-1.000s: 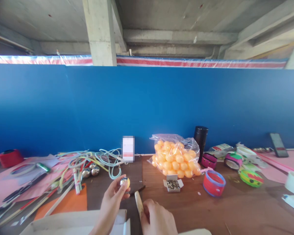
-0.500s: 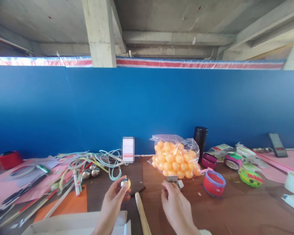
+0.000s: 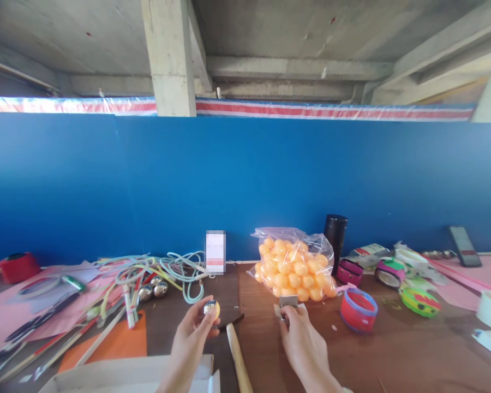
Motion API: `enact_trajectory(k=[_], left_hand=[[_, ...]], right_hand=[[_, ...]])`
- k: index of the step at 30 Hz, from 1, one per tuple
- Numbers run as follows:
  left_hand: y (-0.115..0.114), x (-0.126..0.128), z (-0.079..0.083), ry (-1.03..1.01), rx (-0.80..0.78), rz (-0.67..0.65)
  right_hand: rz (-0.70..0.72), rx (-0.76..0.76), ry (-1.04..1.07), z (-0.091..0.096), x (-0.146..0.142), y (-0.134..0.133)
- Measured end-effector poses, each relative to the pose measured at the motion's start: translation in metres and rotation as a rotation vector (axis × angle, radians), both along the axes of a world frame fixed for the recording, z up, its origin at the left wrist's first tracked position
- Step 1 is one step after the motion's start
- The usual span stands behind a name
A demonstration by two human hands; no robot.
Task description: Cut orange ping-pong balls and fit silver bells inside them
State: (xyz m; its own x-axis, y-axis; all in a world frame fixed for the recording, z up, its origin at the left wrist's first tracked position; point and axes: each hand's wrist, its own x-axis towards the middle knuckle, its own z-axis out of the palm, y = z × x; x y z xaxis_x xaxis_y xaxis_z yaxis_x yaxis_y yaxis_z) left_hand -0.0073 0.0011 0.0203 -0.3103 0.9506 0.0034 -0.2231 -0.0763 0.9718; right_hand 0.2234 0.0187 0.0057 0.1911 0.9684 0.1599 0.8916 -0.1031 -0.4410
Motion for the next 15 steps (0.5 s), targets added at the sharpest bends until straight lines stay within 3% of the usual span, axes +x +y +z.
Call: enact_trajectory(k=[15], left_hand=[[0.000,0.002,0.000,0.003,0.008,-0.003]], right_hand=[[-0.062,0.009,0.017,0.003,0.013,0.009]])
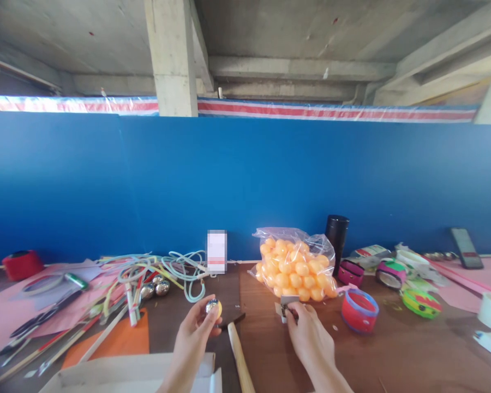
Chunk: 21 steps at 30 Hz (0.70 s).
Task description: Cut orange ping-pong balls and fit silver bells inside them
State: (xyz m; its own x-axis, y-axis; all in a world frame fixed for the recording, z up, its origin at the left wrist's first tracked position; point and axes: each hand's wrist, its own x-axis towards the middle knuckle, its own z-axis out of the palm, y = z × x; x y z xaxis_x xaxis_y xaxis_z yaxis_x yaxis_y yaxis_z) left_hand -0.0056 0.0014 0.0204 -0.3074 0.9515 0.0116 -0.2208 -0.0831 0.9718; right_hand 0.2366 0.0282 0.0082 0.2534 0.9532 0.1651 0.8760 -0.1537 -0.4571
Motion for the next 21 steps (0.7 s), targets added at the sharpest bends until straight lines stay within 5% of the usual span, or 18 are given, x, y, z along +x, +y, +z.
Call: enact_trajectory(k=[21], left_hand=[[-0.0014,0.0000,0.0031,-0.020,0.003,-0.021]], right_hand=[[-0.041,0.034,0.033,0.0051,0.0006,0.0023]])
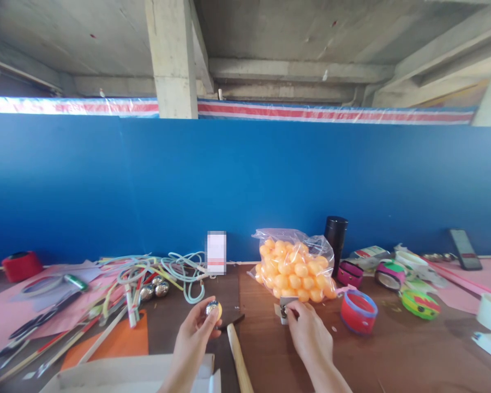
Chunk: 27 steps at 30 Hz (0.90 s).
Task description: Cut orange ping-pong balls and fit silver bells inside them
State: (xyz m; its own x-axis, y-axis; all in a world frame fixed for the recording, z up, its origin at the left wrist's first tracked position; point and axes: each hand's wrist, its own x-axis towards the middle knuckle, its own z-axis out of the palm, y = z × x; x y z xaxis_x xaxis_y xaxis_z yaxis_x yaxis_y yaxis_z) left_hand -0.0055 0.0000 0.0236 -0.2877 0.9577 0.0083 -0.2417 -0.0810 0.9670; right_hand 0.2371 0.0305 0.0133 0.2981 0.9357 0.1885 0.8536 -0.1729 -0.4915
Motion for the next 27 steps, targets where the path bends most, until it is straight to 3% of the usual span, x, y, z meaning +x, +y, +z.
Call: enact_trajectory(k=[6,13,20,27], left_hand=[[-0.001,-0.001,0.001,0.028,-0.003,-0.015],[0.000,0.000,0.001,0.006,-0.003,-0.005],[0.000,-0.002,-0.002,-0.027,0.008,-0.018],[0.000,-0.001,-0.001,-0.051,0.019,-0.038]], right_hand=[[-0.003,0.045,0.105,-0.001,0.003,0.001],[0.116,0.148,0.322,-0.006,0.004,0.004],[0.166,0.185,0.565,-0.003,-0.011,-0.002],[0.233,0.243,0.671,0.000,-0.022,-0.008]])
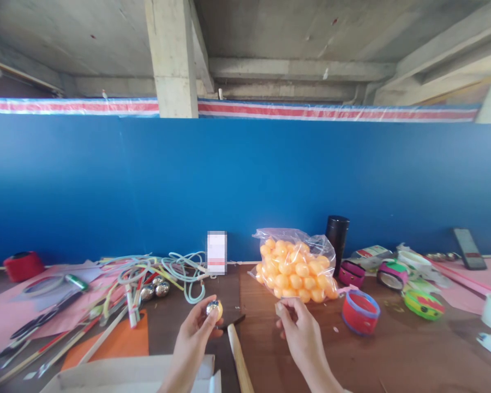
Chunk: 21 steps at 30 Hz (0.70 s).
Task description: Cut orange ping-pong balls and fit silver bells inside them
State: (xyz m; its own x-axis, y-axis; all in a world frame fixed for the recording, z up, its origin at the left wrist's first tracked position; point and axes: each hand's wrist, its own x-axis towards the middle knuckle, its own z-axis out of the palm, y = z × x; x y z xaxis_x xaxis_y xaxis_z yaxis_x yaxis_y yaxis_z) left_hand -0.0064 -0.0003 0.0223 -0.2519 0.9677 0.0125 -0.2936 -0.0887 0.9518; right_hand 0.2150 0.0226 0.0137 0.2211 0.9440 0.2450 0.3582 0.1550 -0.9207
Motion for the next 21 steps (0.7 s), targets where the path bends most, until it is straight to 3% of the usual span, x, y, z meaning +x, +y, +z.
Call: enact_trajectory(k=[15,21], left_hand=[[-0.006,-0.003,0.009,-0.187,-0.027,-0.126],[-0.006,-0.003,0.005,-0.186,-0.016,-0.199]], right_hand=[[0.144,-0.004,0.090,0.004,-0.028,-0.021],[0.232,0.003,0.123,0.007,-0.039,-0.031]])
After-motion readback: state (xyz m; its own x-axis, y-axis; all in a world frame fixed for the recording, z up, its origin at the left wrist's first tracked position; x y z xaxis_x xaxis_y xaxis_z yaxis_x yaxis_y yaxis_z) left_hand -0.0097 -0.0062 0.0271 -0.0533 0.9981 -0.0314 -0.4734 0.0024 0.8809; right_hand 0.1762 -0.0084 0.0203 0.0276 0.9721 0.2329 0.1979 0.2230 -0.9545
